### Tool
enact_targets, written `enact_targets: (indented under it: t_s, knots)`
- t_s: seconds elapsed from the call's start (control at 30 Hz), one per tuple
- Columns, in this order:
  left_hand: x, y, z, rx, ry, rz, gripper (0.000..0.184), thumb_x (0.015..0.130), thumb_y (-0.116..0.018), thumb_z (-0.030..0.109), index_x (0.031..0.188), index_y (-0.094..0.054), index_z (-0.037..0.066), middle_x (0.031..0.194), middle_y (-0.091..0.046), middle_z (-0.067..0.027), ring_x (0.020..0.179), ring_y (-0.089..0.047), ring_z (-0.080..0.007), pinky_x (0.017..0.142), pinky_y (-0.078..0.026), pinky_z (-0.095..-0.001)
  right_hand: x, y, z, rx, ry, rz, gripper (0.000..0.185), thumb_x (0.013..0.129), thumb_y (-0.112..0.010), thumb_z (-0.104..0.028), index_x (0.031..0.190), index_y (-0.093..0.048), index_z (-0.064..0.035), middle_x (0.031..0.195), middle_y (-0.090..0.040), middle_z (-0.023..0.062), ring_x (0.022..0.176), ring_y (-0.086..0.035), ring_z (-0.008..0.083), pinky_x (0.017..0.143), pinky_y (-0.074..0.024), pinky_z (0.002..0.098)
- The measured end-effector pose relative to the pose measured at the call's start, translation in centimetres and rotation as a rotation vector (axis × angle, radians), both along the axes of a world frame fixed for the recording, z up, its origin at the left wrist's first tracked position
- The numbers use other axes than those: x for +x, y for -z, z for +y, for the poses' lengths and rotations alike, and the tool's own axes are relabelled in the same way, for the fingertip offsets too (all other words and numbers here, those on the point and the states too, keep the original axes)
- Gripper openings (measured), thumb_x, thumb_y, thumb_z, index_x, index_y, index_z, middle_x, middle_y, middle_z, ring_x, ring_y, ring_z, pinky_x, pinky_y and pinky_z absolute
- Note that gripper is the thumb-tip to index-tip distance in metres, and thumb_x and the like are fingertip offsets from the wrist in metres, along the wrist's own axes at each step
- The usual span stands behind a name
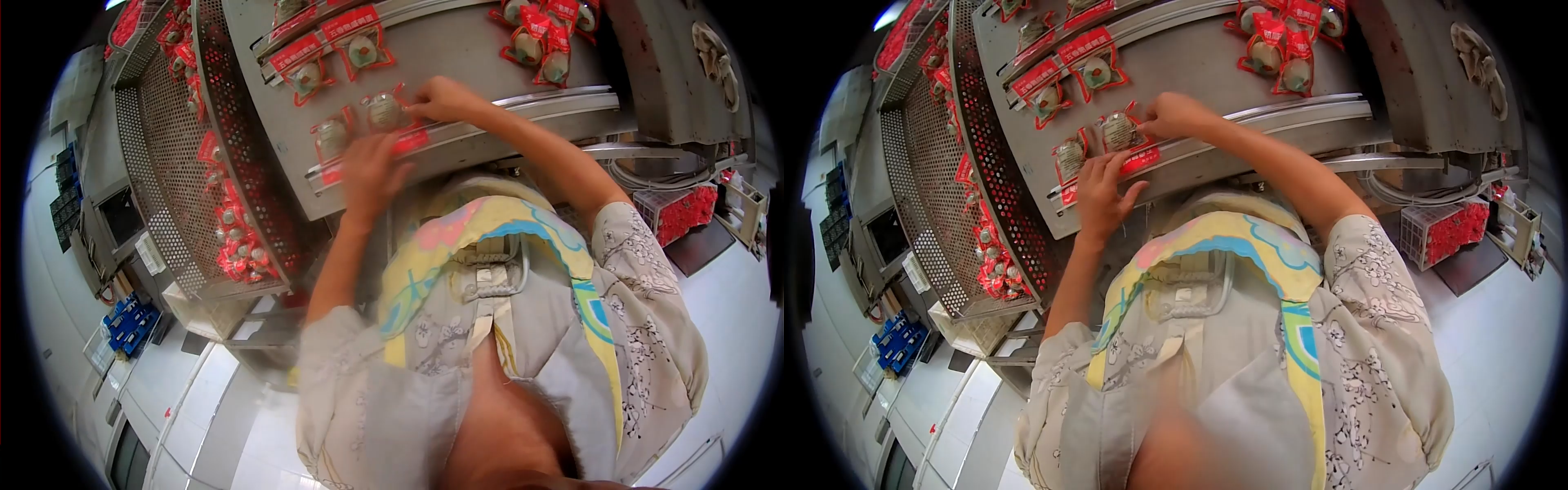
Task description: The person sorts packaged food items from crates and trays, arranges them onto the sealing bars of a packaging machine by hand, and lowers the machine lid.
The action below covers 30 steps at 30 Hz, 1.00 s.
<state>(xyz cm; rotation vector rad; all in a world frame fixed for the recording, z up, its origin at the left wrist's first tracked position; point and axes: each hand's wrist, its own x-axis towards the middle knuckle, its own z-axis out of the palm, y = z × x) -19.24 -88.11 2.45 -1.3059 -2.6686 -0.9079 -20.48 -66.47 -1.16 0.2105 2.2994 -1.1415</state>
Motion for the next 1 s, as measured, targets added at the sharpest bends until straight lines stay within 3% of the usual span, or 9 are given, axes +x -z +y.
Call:
enact_targets:
  t_s: [0.13, 0.23, 0.33, 0.37, 0.43, 0.53, 0.6, 0.83, 1.0]
  knots:
    - [0.0, 1.2, 1.2, -0.025, 0.071, 0.012, 0.025, 0.071, -0.066, 0.005, 0.096, -0.065, 0.008, 0.086, -0.060, -0.0078, 0.082, -0.058, -0.0273, 0.069, -0.047, -0.0372, 1.0, 1.4, 0.1, -0.021, 0.009, 0.158, 0.029, 0.079, -0.066, -0.035, 0.092, -0.070, -0.0091, 0.085, -0.067, 0.0151, 0.079, -0.064, 0.0319, 0.072, -0.0501, 0.0408]
    - [0.3, 1.4, 1.4, -0.012, 0.090, -0.028, 0.023, 0.070, -0.067, 0.005, 0.092, -0.067, 0.010, 0.084, -0.060, -0.0081, 0.079, -0.058, -0.0272, 0.066, -0.048, -0.0372, 3.3, -1.5, 3.5, -0.025, 0.379, 0.540, 0.028, 0.081, -0.066, -0.032, 0.095, -0.068, -0.0082, 0.086, -0.065, 0.0133, 0.078, -0.063, 0.0305, 0.071, -0.0498, 0.0391]
    - [0.8, 0.9, 1.4, -0.039, 0.087, -0.095, 0.023, 0.073, -0.065, 0.002, 0.095, -0.068, 0.008, 0.085, -0.059, -0.0075, 0.081, -0.060, -0.0258, 0.067, -0.050, -0.0351, 5.0, -2.7, 12.1, 0.307, 0.728, 0.875, 0.027, 0.082, -0.072, -0.019, 0.102, -0.061, -0.0046, 0.087, -0.060, 0.0064, 0.075, -0.058, 0.0134, 0.066, -0.0487, 0.0271]
    - [0.9, 0.6, 1.6, -0.022, 0.092, -0.124, 0.022, 0.074, -0.066, 0.003, 0.096, -0.068, 0.008, 0.085, -0.059, -0.0078, 0.080, -0.060, -0.0252, 0.067, -0.050, -0.0344, 5.9, -3.4, 14.6, 0.512, 0.772, 1.040, 0.037, 0.080, -0.074, -0.031, 0.102, -0.061, -0.0042, 0.089, -0.058, 0.0070, 0.072, -0.058, 0.0135, 0.066, -0.0489, 0.0281]
    - [0.9, 0.4, 2.6, 0.038, 0.093, -0.218, 0.021, 0.076, -0.068, 0.006, 0.096, -0.066, 0.007, 0.086, -0.060, -0.0093, 0.080, -0.060, -0.0264, 0.068, -0.049, -0.0352, 7.4, -3.9, 17.5, 0.726, 0.936, 0.613, 0.061, 0.070, -0.075, -0.053, 0.104, -0.061, -0.0041, 0.096, -0.062, 0.0139, 0.085, -0.063, 0.0280, 0.074, -0.0502, 0.0391]
    - [1.4, 0.5, 5.4, 0.152, 0.087, -0.375, 0.021, 0.076, -0.070, 0.011, 0.096, -0.064, 0.006, 0.088, -0.061, -0.0118, 0.082, -0.059, -0.0293, 0.070, -0.049, -0.0376, 8.8, 0.7, 20.6, 0.030, 0.843, 0.467, 0.045, 0.078, -0.073, -0.040, 0.099, -0.067, 0.0000, 0.085, -0.068, 0.0145, 0.073, -0.063, 0.0172, 0.068, -0.0492, 0.0283]
    - [1.1, 0.9, 7.6, 0.185, 0.092, -0.438, 0.023, 0.078, -0.069, 0.014, 0.098, -0.063, 0.005, 0.088, -0.062, -0.0120, 0.081, -0.060, -0.0274, 0.070, -0.049, -0.0364, 9.6, 0.3, 19.9, 0.118, 0.852, 0.502, 0.031, 0.080, -0.070, -0.029, 0.088, -0.065, 0.0007, 0.073, -0.062, 0.0077, 0.064, -0.056, 0.0116, 0.061, -0.0462, 0.0262]
    - [1.2, 1.0, 16.5, 0.268, -0.077, -1.655, 0.032, 0.096, -0.049, 0.036, 0.102, -0.062, 0.008, 0.083, -0.063, -0.0011, 0.071, -0.060, -0.0137, 0.060, -0.048, -0.0247, 11.4, -5.1, 12.5, 0.261, 0.637, 0.899, 0.008, 0.083, -0.063, 0.004, 0.088, -0.058, 0.0010, 0.084, -0.056, 0.0055, 0.067, -0.053, 0.0098, 0.059, -0.0435, 0.0218]
    - [-0.8, 3.4, 17.2, 0.552, -0.126, -2.431, 0.036, 0.096, -0.048, 0.045, 0.099, -0.058, 0.010, 0.084, -0.064, -0.0014, 0.069, -0.061, -0.0109, 0.055, -0.049, -0.0212, 11.3, -4.9, 8.5, 0.033, 0.600, 0.866, 0.013, 0.080, -0.065, 0.006, 0.088, -0.057, 0.0004, 0.094, -0.056, 0.0076, 0.072, -0.055, 0.0136, 0.065, -0.0470, 0.0247]
